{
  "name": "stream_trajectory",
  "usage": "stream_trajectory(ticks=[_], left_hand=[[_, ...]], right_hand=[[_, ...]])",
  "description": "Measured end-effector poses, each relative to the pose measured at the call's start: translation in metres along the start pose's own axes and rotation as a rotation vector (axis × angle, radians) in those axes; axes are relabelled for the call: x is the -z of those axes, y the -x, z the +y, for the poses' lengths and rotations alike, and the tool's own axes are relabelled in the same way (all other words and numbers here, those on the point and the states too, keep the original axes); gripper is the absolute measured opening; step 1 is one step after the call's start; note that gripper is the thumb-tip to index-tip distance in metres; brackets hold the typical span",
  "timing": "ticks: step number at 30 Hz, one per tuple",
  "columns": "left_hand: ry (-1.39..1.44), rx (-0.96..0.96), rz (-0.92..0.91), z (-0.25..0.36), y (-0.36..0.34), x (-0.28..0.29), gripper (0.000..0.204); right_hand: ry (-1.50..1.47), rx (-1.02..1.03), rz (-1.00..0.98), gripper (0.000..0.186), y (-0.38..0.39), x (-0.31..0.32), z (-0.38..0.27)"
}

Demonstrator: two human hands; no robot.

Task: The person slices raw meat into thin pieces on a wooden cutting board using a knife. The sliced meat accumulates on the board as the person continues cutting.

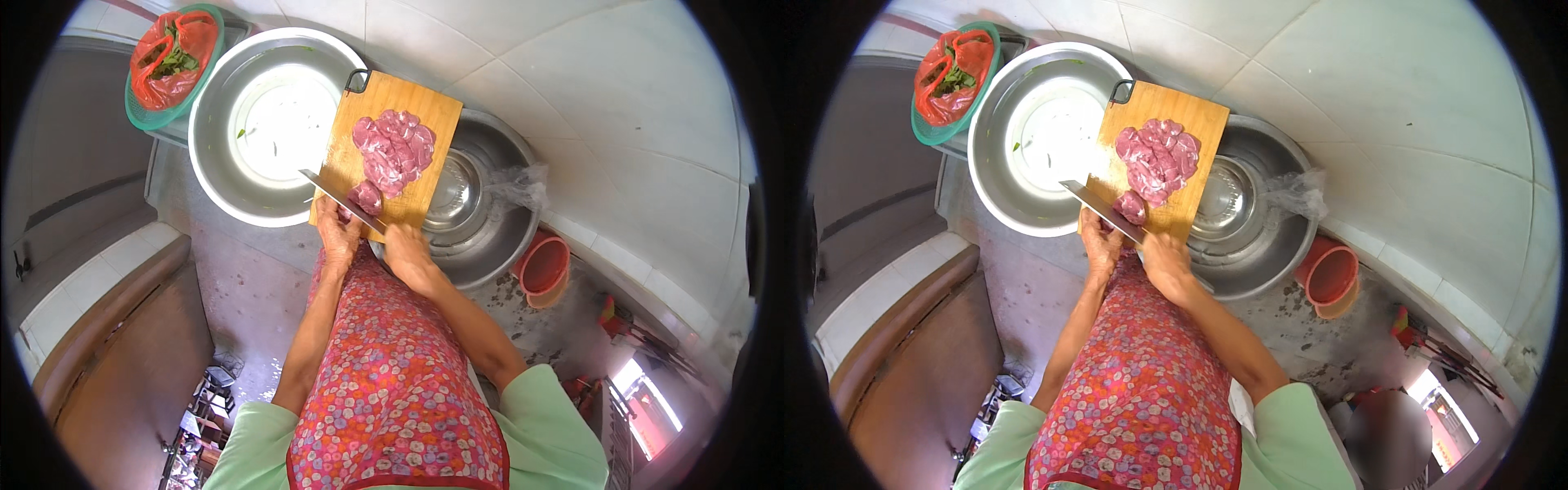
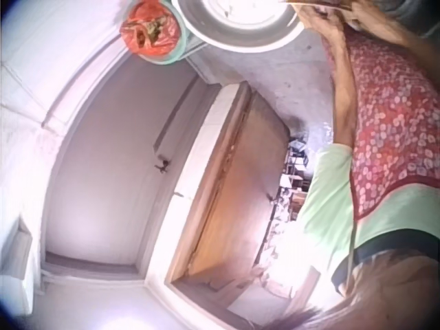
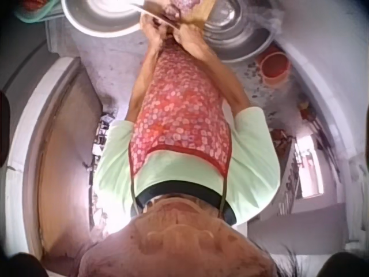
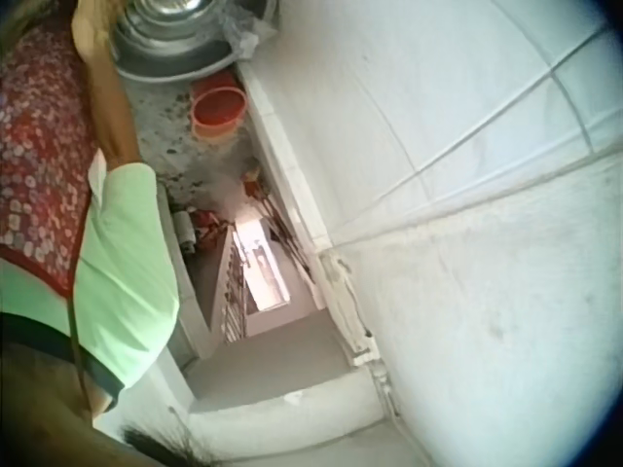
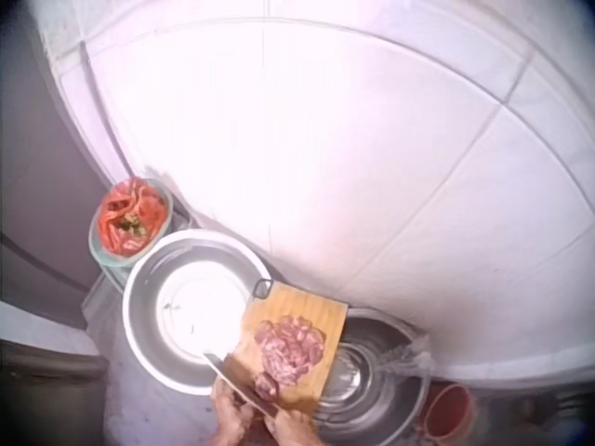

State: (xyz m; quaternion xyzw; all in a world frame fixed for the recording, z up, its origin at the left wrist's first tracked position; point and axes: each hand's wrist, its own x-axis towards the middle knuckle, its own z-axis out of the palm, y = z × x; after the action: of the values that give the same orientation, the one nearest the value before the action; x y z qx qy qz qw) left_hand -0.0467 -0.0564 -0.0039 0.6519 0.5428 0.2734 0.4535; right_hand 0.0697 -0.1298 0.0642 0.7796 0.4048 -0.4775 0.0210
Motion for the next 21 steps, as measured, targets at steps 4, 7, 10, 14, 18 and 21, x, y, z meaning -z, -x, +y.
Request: stream_trajectory(ticks=[4,7,10,14,18,21], left_hand=[[-0.122,0.03,-0.077,-0.007,0.001,-0.002,0.033],[-0.071,0.011,-0.061,0.004,0.0,-0.001,0.033],[-0.065,0.052,-0.089,0.002,-0.001,0.0,0.036],[-0.02,0.112,-0.065,-0.008,-0.002,0.0,0.032],[-0.068,0.074,-0.051,-0.016,-0.004,-0.005,0.029],[-0.067,0.037,-0.056,-0.013,-0.001,-0.005,0.026]], right_hand=[[0.041,-0.132,0.052,0.023,0.027,-0.02,0.025],[0.023,0.072,0.148,0.015,0.002,-0.015,0.005],[0.001,0.081,0.255,0.014,-0.02,-0.013,-0.026],[-0.003,0.025,0.065,0.017,0.0,-0.009,-0.005],[0.049,-0.13,-0.018,0.02,0.036,-0.03,0.039],[0.038,-0.149,0.004,0.022,0.035,-0.033,0.037]])
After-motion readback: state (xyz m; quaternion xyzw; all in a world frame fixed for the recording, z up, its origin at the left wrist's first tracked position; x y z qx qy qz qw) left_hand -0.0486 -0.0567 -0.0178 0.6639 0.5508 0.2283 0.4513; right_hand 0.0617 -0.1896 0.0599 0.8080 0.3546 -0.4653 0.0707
